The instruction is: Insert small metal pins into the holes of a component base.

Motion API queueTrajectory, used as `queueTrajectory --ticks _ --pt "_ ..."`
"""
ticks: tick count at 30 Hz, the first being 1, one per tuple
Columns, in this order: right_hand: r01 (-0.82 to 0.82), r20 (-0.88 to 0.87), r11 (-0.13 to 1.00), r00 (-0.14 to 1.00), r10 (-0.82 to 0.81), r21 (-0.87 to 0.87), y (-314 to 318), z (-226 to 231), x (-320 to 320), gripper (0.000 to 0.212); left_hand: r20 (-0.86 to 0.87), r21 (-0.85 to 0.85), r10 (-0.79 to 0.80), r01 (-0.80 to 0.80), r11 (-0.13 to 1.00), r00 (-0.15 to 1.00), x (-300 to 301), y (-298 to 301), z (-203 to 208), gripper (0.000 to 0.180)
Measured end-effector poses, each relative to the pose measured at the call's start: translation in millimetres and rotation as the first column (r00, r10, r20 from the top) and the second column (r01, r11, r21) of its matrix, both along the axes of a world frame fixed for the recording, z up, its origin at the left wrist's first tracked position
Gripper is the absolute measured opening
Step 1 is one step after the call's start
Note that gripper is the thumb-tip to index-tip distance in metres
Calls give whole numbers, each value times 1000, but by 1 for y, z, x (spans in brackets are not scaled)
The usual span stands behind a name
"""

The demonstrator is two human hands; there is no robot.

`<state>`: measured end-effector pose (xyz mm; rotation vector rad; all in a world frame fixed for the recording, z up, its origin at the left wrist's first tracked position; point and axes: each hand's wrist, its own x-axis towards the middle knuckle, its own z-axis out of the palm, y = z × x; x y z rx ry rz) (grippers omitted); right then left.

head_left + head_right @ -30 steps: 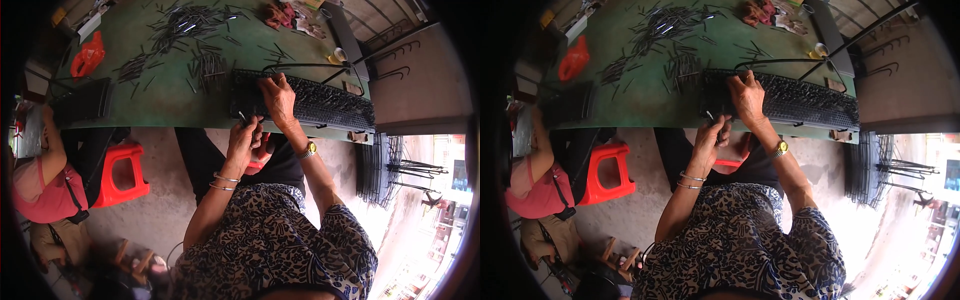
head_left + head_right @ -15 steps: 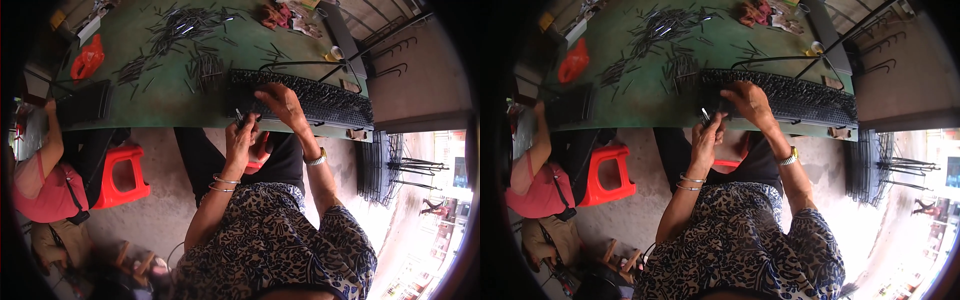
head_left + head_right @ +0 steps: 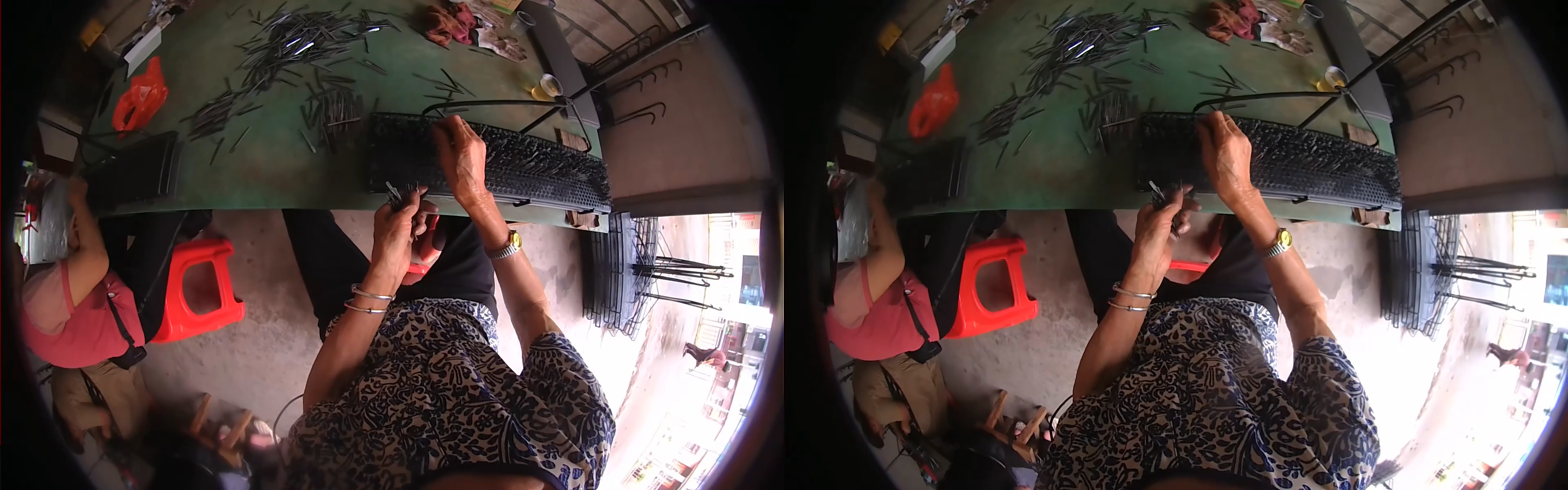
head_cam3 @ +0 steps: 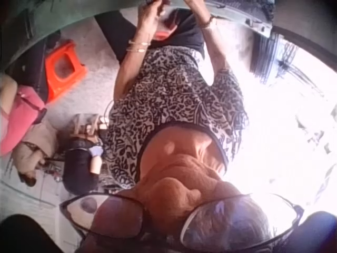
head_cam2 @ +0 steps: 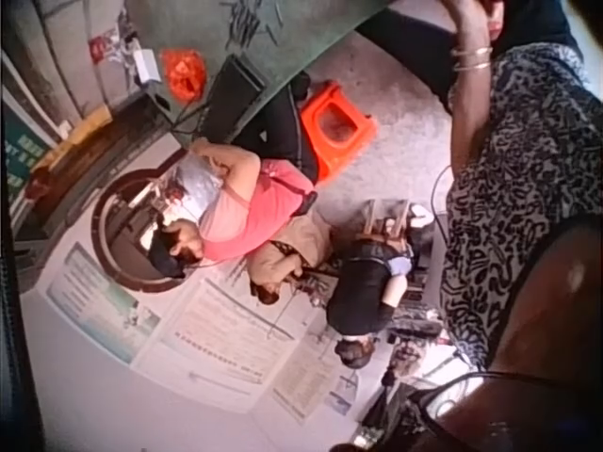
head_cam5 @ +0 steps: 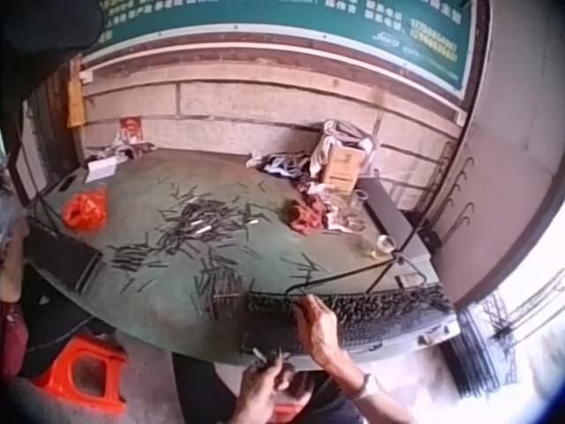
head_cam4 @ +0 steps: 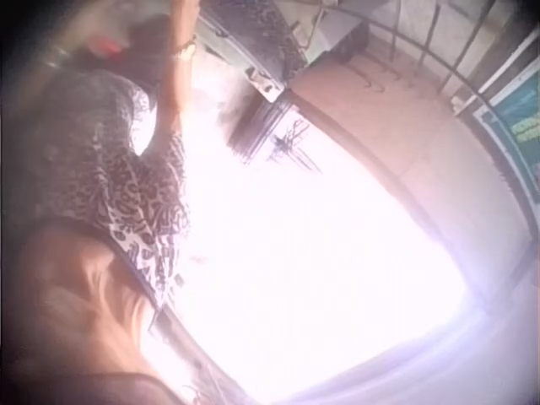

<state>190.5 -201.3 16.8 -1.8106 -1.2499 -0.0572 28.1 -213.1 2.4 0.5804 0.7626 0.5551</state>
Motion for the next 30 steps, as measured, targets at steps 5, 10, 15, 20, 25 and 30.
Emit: queueTrajectory --ticks 5,10,15,20,25,30 --pt "56 239 995 970 -34 -84 1 -10 -5 12 52 2 13 -13 1000 999 -2 3 1 25" --pt "72 351 992 936 -31 -104 -8 -2 -12 18 89 24 13 -15 1000 996 -2 1 1 25" --pt "-518 -492 815 797 351 -258 -39 28 -10 15 91 68 18 -24 997 996 -6 2 6 25" --pt "-513 -550 817 775 310 -262 -43 38 -8 13 -2 -9 72 -72 997 997 0 0 16 27" --pt "47 -16 998 999 -48 -50 -25 26 -6 10 11 34 1 -2 999 1000 -3 4 -3 28" --pt "39 -2 999 999 -39 -18 -11 3 -5 8 43 27 6 -7 1000 999 2 2 -4 27"
